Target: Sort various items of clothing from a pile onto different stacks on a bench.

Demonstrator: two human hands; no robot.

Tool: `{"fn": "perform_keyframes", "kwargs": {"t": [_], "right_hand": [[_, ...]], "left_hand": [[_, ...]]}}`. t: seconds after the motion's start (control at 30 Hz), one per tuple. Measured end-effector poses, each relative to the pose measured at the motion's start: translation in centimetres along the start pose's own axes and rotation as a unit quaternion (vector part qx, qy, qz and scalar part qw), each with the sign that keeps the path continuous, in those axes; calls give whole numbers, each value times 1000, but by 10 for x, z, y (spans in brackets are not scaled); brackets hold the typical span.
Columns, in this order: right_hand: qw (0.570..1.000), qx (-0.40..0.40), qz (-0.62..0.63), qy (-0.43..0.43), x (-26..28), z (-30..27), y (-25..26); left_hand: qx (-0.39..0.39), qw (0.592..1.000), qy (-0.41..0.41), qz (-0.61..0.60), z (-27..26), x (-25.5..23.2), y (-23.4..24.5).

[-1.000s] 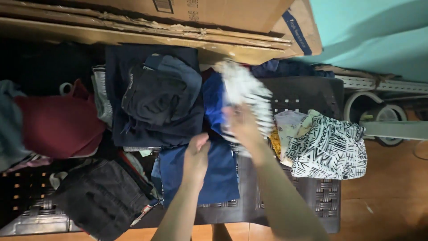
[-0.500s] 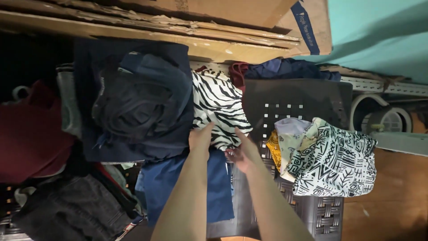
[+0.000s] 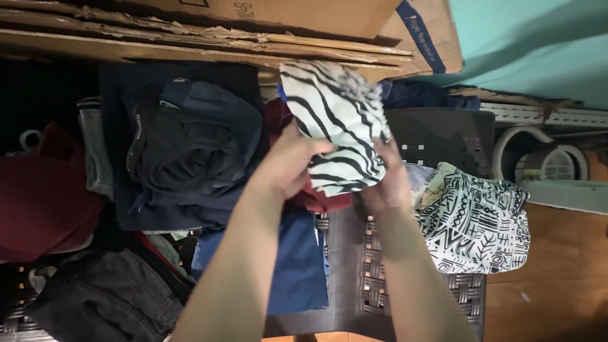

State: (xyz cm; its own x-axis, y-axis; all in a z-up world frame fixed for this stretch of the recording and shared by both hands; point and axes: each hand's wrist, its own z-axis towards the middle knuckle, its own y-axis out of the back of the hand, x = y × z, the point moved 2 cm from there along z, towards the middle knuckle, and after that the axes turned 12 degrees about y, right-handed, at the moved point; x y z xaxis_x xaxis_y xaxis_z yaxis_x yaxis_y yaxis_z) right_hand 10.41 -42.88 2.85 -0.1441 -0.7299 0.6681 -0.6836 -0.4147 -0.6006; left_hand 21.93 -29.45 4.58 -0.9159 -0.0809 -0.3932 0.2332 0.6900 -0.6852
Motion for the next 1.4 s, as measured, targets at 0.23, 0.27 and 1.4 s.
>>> {"fn": "perform_keyframes", "kwargs": {"t": [0.23, 0.27, 1.4], "right_hand": [[967, -9, -239, 85, -44, -9, 76], [924, 2, -372, 84, -63, -9, 105], [845, 174, -444, 242, -126, -68, -148]], "left_hand": [[-136, 916, -73, 370, 4, 78, 89], [-230, 829, -44, 508, 10, 103, 117], [-478, 612, -385, 499, -159, -52, 163]]}}
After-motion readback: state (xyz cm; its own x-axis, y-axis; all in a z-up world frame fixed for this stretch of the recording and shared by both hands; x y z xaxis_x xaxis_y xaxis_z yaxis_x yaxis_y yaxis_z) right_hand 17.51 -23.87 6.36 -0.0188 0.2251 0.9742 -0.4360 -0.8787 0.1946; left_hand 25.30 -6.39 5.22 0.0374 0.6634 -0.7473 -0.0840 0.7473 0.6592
